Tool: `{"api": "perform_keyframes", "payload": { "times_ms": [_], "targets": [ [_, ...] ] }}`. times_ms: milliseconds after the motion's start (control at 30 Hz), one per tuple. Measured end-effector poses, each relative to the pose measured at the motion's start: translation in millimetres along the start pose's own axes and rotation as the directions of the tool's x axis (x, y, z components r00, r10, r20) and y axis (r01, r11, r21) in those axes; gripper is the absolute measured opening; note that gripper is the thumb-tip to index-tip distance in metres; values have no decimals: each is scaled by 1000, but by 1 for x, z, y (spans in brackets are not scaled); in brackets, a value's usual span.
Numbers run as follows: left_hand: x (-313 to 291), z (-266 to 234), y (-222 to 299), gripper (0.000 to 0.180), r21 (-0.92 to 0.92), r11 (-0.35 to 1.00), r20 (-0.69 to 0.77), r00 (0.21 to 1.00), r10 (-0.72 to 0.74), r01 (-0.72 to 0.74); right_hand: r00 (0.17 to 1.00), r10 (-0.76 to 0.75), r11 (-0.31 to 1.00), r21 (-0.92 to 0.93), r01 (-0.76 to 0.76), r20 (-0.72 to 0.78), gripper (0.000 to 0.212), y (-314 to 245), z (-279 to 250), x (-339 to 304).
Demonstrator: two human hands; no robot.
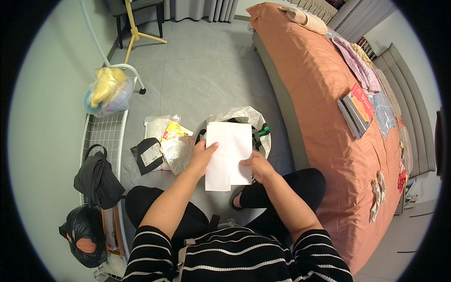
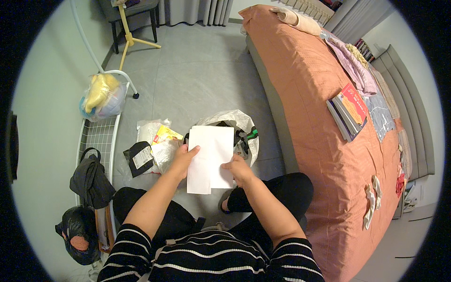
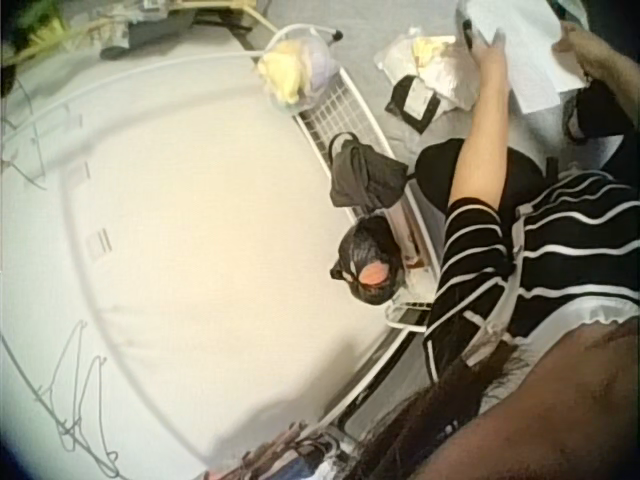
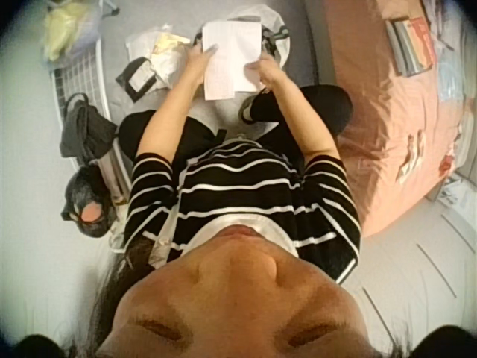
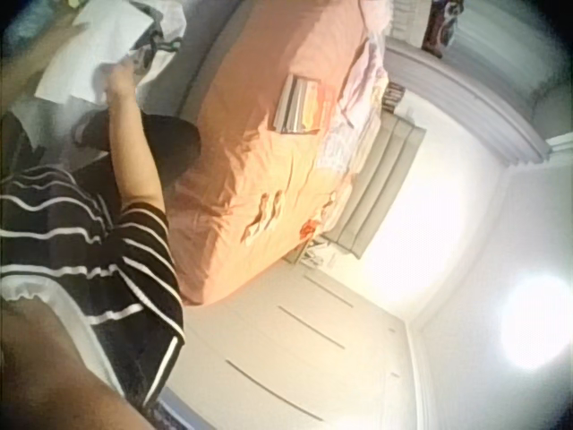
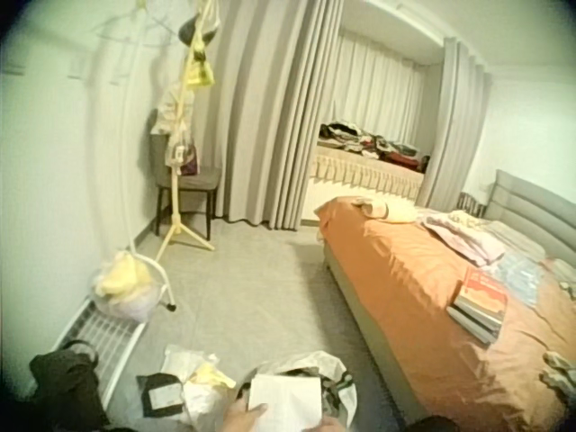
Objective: The person sits on the floor and unpacks various items from a white plastic bag, including papers, packaged goods, and clothing. They remove each item, briefly handle it, and place it on the floor or on a nearby bed.
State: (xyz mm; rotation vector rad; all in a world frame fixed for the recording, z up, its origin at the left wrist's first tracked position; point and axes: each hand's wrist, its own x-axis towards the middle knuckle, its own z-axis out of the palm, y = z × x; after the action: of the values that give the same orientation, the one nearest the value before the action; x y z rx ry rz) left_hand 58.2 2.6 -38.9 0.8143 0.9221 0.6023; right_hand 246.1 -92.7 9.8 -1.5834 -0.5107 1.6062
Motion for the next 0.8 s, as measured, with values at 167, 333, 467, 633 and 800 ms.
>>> {"api": "perform_keyframes", "payload": {
  "times_ms": [167, 333, 467, 633, 800],
  "targets": [
    [-11, 4, 23, 44, -172, 980, 110, 991, -77, 95, 996, 16, 998, 67, -22, 93, 42, -4, -8, -9],
    [-17, 13, 31, 46, -208, 966, 175, 977, -119, 155, 997, -68, 995, -72, 66, -22, 56, -13, -3, -6],
    [-11, 13, 24, 47, -128, 982, 51, 990, -131, 137, 936, -323, 886, -391, 247, -141, 46, 6, 9, 3],
    [-5, 4, 18, 42, -258, 940, 114, 974, -198, 222, 827, -524, 700, -656, 283, -203, 36, 9, 18, 4],
    [-9, 9, -4, 38, -305, 925, 239, 958, -155, 226, 775, -607, 509, -835, 207, -178, 40, -10, 31, -4]
  ]
}}
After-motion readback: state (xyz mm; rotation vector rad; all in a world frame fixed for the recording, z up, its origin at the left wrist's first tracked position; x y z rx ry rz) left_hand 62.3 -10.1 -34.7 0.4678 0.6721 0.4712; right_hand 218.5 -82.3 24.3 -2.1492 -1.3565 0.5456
